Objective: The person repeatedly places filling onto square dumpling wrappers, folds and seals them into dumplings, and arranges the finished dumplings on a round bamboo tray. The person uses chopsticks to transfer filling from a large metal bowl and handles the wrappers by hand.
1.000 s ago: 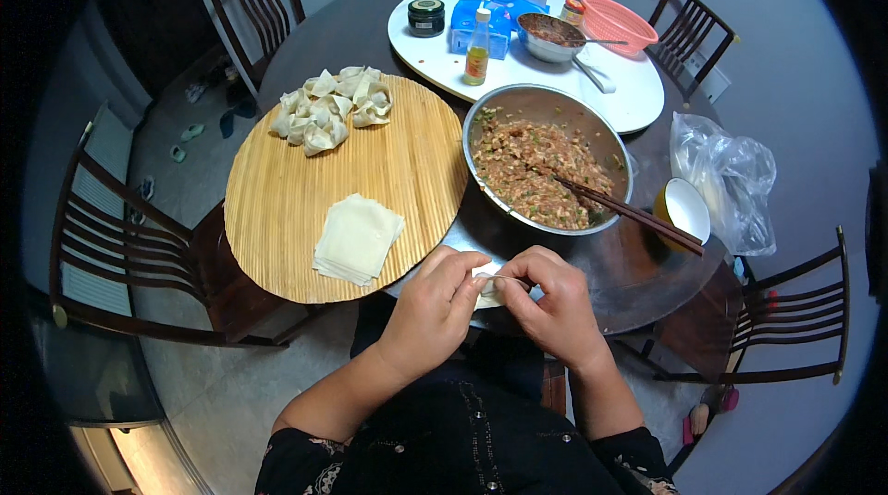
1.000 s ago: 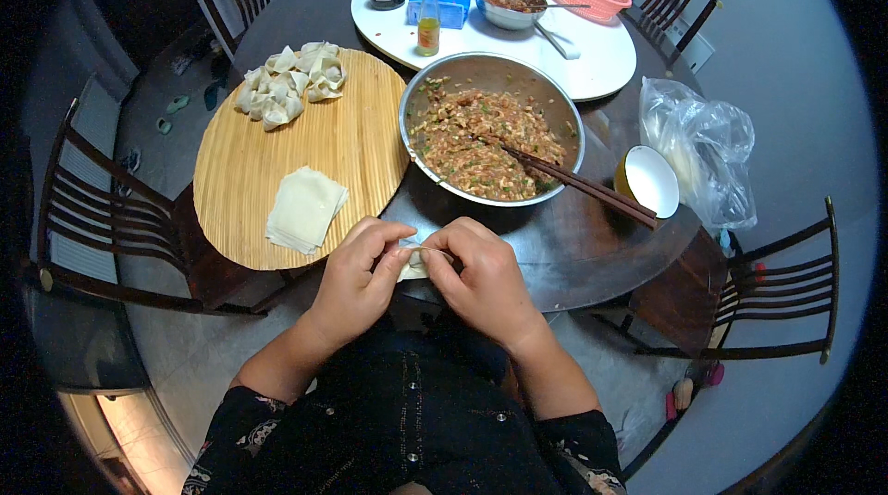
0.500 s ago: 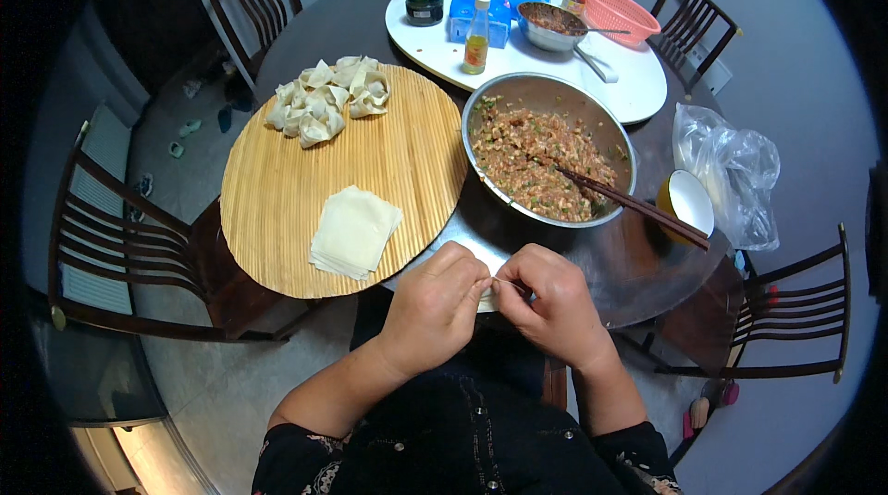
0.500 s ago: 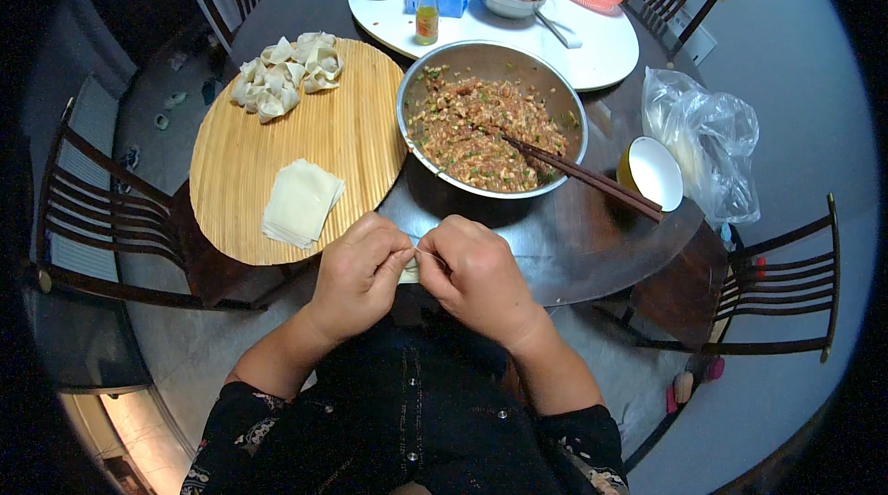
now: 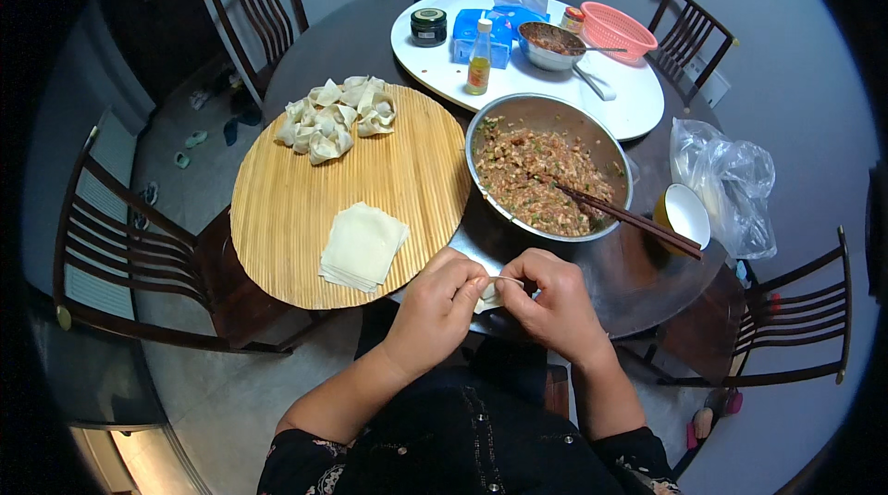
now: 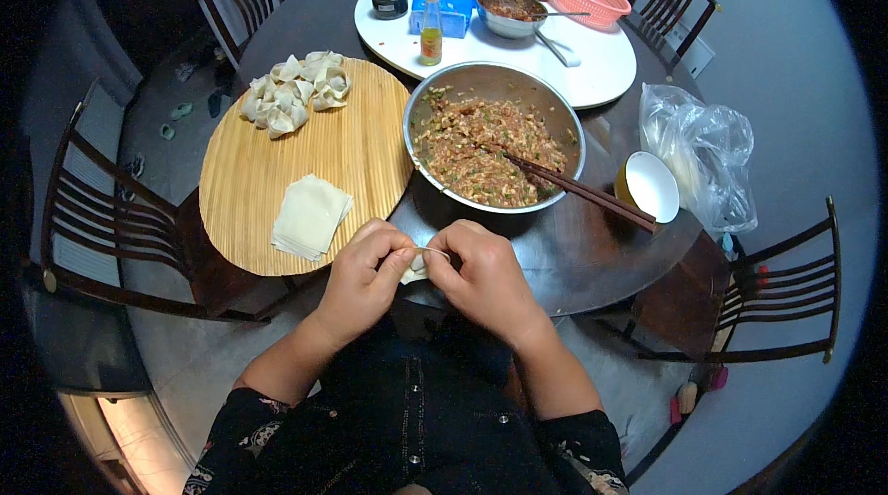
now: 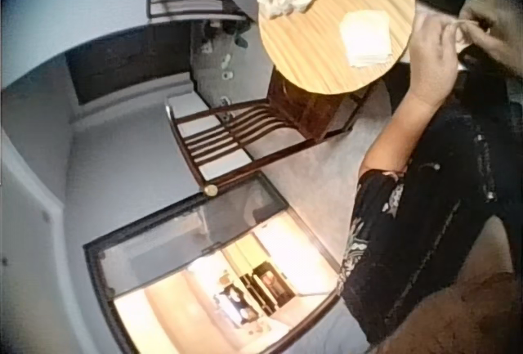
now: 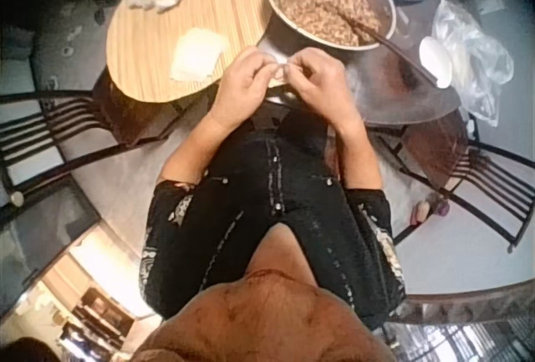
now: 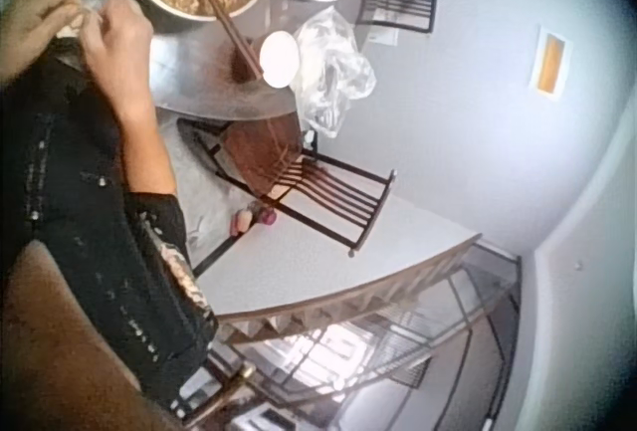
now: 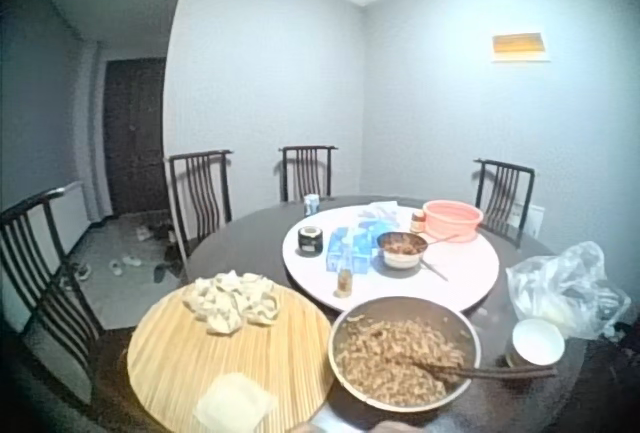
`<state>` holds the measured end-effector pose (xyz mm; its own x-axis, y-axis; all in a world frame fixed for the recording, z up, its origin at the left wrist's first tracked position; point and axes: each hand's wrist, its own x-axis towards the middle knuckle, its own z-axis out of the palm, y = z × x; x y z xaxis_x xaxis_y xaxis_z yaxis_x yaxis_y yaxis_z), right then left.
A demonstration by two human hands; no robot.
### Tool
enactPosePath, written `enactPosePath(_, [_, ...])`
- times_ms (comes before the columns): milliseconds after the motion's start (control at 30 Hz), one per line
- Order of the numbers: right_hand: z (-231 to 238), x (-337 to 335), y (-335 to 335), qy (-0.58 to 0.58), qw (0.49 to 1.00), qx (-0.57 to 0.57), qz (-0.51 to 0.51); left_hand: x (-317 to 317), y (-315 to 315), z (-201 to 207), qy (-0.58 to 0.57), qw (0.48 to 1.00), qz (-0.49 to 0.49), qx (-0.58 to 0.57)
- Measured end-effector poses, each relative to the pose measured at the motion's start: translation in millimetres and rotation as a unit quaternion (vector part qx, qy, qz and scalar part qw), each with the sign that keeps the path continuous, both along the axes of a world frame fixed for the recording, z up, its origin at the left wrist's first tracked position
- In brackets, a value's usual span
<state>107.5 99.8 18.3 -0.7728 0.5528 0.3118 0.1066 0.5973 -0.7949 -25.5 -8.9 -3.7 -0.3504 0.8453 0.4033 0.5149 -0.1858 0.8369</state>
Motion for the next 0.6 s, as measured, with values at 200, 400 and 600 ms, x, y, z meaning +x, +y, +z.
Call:
enactPosePath(200, [2.0,1.6,3.2,-0.018,0.999,-0.038,0.013,-3.9,-2.1,8.4,0.02,0.999,-0.025,-0.012])
enactPosePath(400, [3.5,5.0,3.6,-0.005,0.988,-0.154,0.022,-6.9,1.5,2.2,0.034,0.999,0.018,0.02])
enactPosePath(600, [-11.3,5.8,-3.3,-0.011,0.973,-0.212,0.091,-8.8,1.1,-9.0,-0.121,0.991,0.051,-0.026])
